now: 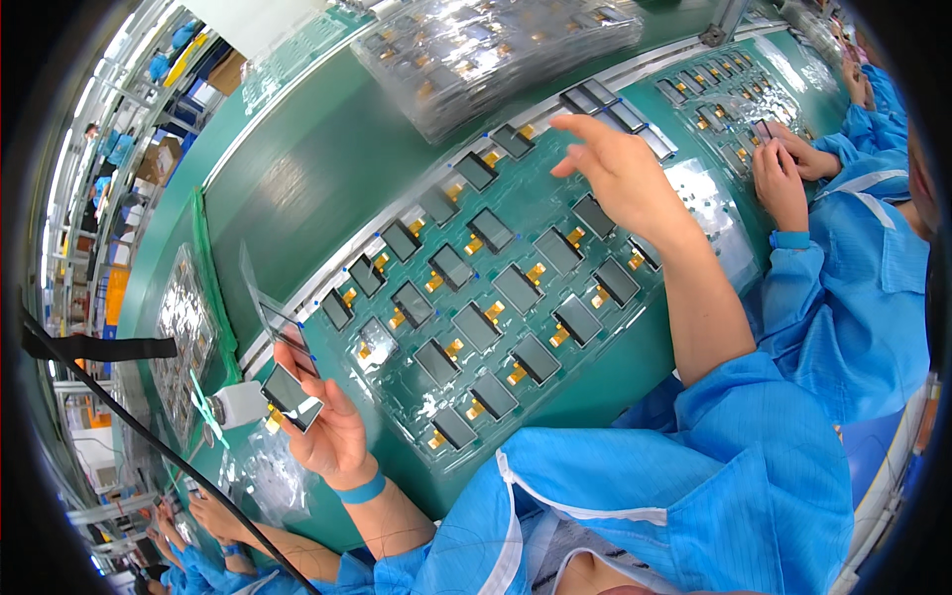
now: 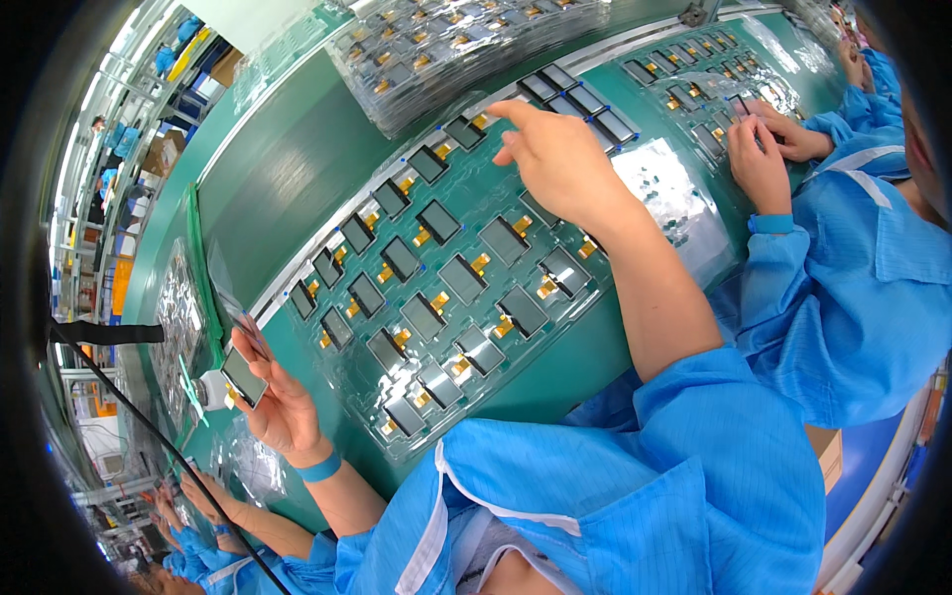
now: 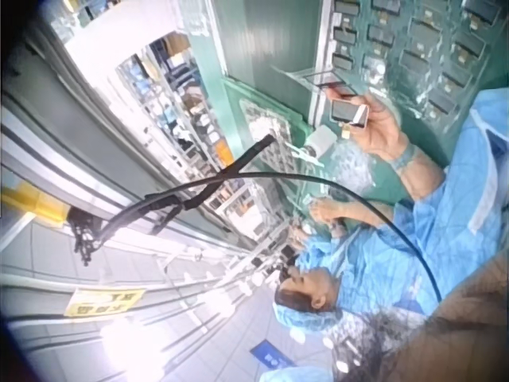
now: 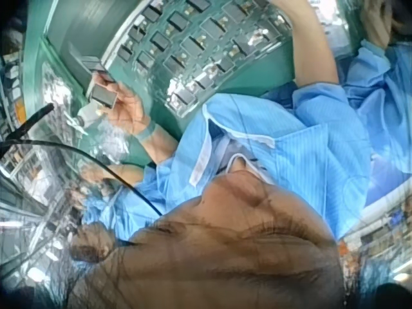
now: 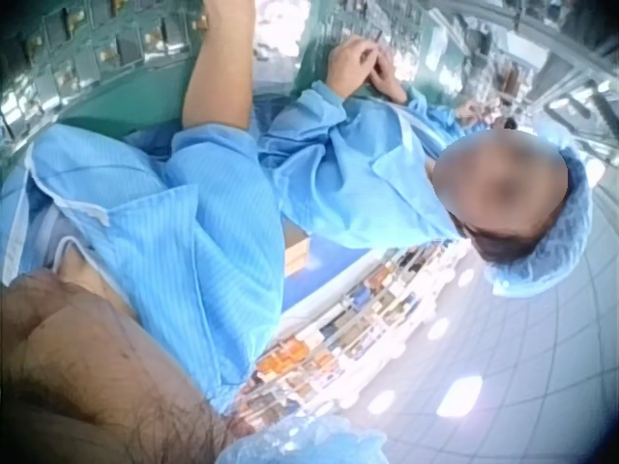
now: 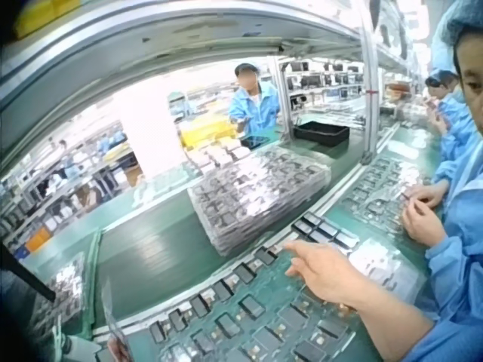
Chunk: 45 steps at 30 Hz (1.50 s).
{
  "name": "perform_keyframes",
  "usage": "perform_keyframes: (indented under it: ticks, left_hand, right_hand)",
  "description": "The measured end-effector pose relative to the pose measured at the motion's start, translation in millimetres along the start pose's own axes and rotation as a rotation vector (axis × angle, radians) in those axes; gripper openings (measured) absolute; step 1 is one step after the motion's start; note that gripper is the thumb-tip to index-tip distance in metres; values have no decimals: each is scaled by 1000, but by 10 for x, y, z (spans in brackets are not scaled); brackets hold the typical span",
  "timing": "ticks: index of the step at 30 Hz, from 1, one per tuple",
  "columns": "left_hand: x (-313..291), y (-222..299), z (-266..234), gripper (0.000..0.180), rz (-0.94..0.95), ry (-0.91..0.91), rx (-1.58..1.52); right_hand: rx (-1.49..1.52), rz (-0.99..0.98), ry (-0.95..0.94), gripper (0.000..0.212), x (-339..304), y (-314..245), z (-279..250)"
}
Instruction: The person assembles electronic screen modules into plastic frames by hand, using adhesive stickers to secure the components.
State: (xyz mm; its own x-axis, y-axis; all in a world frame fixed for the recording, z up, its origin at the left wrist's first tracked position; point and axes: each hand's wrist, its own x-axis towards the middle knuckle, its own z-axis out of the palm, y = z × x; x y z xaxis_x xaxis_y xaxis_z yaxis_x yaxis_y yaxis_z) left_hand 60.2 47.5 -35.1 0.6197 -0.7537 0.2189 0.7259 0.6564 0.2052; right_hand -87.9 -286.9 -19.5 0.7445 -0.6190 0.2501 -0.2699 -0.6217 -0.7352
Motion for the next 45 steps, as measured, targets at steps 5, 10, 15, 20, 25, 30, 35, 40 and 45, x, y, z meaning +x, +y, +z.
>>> perform_keyframes:
  ticks: [5,10,15,20,25,30,35,40,45]
  left_hand:
    - [72,-55,27,74,29,-66,-78]
    - [42,-32,131,69,64,-17,33]
    - [104,-355,145,65,-258,262,727]
    - [73,-436,165,65,-344,217,748]
    - [56,-439,165,68,-448,162,730]
    - [57,-429,112,71,-480,111,728]
    - [34,-406,121,71,-507,149,717]
    - [31,-339,150,76,-400,145,765]
    - [17,-211,150,80,-292,7,789]
  right_hand:
    - [-194,-163,-132,31,-88,35,179]
    - [-379,-399,13,28,-137,-127,307]
    - [232,-451,-162,33,-385,-526,406]
    - [297,-606,-304,46,-434,-624,502]
    - [36,-810,-212,50,-406,-579,531]
    - [63,-831,-205,54,-415,-556,517]
    - [106,-824,-174,58,-445,-545,540]
    - [195,-793,-171,54,-453,-572,624]
    - [363,-744,-133,47,-497,-733,712]
